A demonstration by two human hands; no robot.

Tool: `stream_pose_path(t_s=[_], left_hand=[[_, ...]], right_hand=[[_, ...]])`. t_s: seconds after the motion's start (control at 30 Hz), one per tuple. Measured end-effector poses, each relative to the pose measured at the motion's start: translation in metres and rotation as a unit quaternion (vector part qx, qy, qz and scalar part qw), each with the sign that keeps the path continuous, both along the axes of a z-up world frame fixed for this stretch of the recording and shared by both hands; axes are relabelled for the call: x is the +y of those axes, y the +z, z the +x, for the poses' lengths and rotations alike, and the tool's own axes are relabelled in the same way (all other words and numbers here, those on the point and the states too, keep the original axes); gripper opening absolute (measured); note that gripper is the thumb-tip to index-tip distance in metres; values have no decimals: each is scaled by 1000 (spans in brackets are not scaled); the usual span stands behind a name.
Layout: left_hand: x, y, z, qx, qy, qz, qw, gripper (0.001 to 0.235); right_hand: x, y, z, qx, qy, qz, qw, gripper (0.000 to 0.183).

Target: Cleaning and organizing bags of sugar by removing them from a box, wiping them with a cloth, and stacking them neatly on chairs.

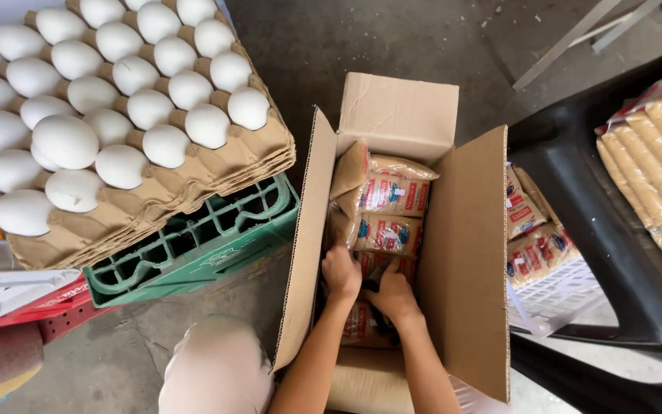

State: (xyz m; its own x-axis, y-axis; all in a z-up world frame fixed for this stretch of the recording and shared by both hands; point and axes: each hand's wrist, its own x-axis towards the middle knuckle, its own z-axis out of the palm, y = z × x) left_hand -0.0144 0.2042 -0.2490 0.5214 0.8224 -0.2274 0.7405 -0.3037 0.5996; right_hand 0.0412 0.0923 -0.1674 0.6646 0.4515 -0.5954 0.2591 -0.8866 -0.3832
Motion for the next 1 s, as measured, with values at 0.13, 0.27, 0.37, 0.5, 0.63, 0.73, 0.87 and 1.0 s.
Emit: stream_pose_path(t_s=[0.13,0.27,0.37,0.5,0.63,0.73,0.87,1.0], left_hand=[[3,83,2,-8,14,-43,999,70],[1,95,-3,-15,29,-61,998,51],[-4,85,-11,-131,55,-74,987,51],[-19,108,-18,-316,64,-172,931,47],[-23,139,-14,-363,27,-294,884,45],[-16,149,-16,-443,13,-396,804,48],[-9,137,-20,-449,85,-558,693,37],[-15,149,-26,-547,104,-650,517,45]], right_hand=[[-8,-23,5,-31,21,7,999,115],[-23,-60,17,-71,2,32,997,78],[-29,-59,32,-81,-34,66,994,61],[-32,-41,36,-93,-98,116,984,54],[-25,10,38,-87,-163,200,962,43],[-21,42,37,-20,-218,392,894,38],[-18,82,29,97,-288,593,746,37],[-23,100,7,135,-304,660,674,40]])
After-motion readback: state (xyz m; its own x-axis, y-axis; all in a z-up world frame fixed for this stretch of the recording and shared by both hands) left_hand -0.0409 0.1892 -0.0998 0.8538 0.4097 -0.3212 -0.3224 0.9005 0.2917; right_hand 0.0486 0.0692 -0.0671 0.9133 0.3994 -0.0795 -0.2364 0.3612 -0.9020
